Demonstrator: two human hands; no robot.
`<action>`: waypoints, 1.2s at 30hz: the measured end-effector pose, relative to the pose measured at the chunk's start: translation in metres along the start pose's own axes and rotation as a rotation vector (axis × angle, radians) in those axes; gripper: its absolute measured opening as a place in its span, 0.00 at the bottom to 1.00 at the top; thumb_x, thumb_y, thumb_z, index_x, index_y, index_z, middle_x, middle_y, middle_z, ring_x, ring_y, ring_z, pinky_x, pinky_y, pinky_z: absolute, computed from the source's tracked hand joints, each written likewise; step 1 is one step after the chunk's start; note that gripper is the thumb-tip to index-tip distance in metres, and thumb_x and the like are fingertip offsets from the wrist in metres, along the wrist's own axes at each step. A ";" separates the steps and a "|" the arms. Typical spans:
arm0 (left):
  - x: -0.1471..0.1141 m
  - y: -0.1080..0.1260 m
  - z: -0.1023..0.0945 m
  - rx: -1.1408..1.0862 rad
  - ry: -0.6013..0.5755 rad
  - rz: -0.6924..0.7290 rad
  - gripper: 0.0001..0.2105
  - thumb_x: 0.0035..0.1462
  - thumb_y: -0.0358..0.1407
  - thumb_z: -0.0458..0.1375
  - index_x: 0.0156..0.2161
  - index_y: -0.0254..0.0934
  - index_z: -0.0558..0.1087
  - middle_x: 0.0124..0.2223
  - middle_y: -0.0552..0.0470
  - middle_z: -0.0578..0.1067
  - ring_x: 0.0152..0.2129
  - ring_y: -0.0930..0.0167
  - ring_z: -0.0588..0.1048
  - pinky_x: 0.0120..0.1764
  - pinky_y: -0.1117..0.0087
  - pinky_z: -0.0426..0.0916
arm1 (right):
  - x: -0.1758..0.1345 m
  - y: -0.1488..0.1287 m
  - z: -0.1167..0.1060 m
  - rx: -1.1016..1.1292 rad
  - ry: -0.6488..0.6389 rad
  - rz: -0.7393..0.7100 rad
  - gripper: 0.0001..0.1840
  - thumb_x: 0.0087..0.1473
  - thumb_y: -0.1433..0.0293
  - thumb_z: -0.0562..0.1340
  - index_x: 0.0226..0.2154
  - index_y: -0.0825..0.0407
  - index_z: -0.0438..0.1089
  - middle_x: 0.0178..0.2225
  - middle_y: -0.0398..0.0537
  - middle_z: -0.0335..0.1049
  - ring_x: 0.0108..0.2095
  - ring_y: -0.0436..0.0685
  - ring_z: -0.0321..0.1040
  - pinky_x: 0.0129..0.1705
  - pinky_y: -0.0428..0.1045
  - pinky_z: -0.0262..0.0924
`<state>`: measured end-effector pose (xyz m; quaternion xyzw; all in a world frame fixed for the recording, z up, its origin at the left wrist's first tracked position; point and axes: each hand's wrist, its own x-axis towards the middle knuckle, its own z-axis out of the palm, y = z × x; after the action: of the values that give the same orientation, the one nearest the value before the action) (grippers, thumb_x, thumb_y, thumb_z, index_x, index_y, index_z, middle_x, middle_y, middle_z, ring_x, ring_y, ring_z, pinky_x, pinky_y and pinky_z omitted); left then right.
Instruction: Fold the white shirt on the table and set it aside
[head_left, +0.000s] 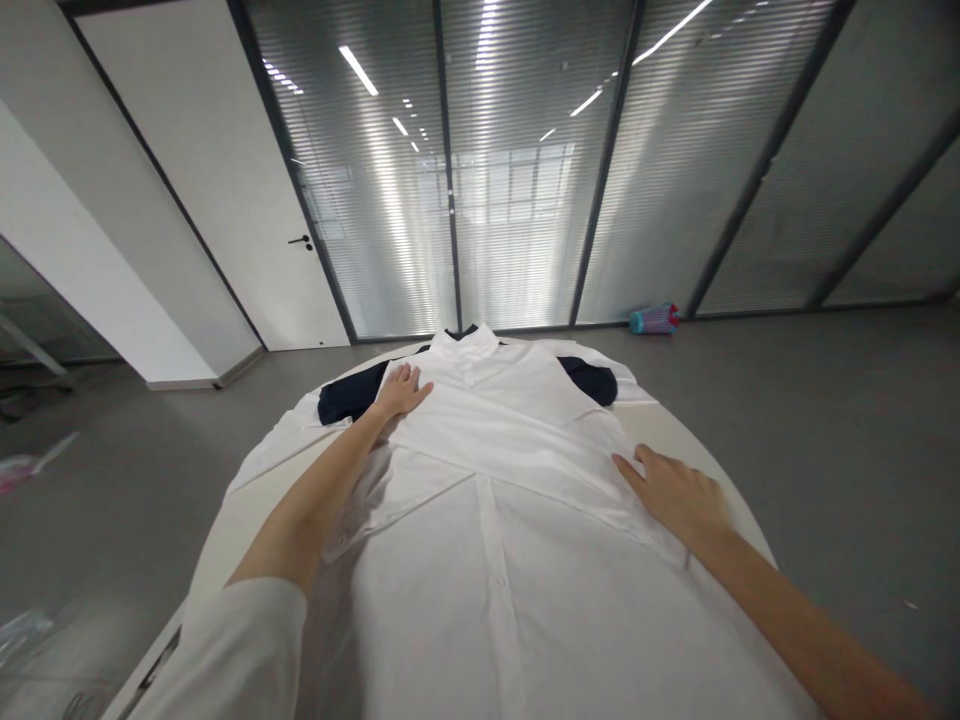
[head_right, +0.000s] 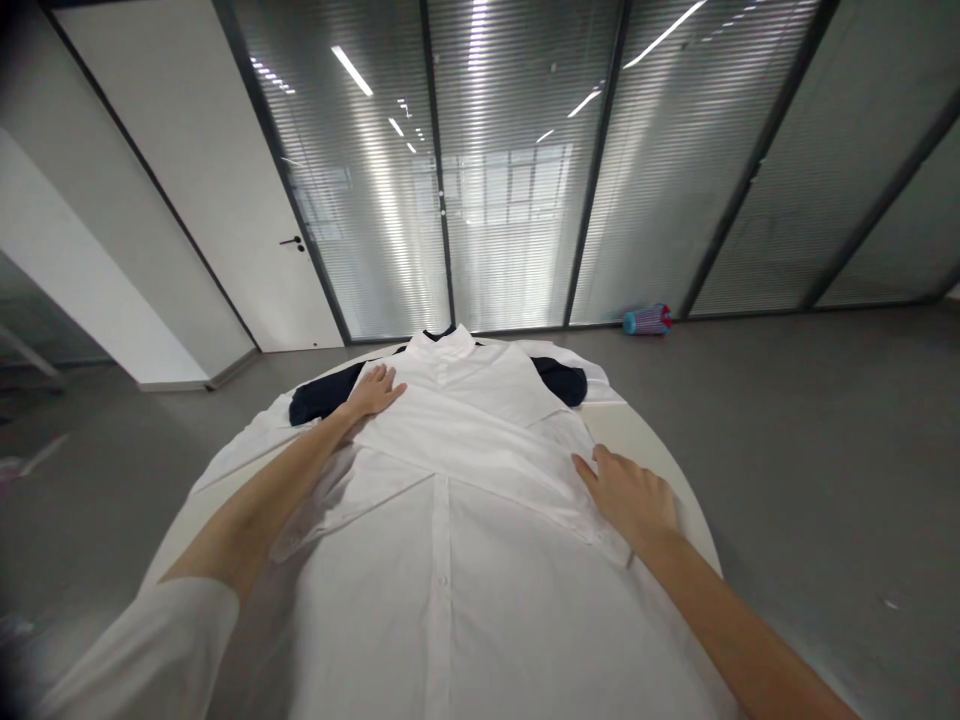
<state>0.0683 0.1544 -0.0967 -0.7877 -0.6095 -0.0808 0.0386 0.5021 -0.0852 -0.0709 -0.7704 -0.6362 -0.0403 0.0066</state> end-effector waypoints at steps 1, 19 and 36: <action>-0.001 0.000 -0.001 0.003 0.006 0.006 0.34 0.68 0.51 0.46 0.68 0.24 0.56 0.70 0.28 0.54 0.68 0.50 0.50 0.66 0.52 0.47 | 0.000 0.001 0.000 -0.026 0.043 -0.023 0.27 0.67 0.52 0.45 0.42 0.52 0.71 0.37 0.60 0.77 0.37 0.70 0.76 0.37 0.59 0.66; -0.067 -0.008 -0.008 0.042 -0.057 0.155 0.33 0.64 0.59 0.45 0.70 0.51 0.54 0.71 0.46 0.55 0.67 0.45 0.52 0.64 0.42 0.44 | 0.008 -0.042 0.028 0.189 -0.005 -0.554 0.44 0.63 0.40 0.40 0.71 0.48 0.49 0.72 0.53 0.40 0.72 0.65 0.36 0.70 0.64 0.38; -0.112 0.101 -0.019 -0.158 -0.083 0.377 0.30 0.68 0.52 0.43 0.71 0.47 0.54 0.72 0.50 0.52 0.69 0.57 0.51 0.67 0.49 0.45 | 0.007 -0.040 0.023 0.201 -0.013 -0.556 0.43 0.64 0.42 0.41 0.71 0.48 0.48 0.72 0.53 0.39 0.72 0.66 0.36 0.70 0.64 0.37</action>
<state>0.1369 0.0192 -0.0933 -0.8911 -0.4441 -0.0872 -0.0342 0.4656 -0.0699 -0.0946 -0.5624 -0.8236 0.0274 0.0676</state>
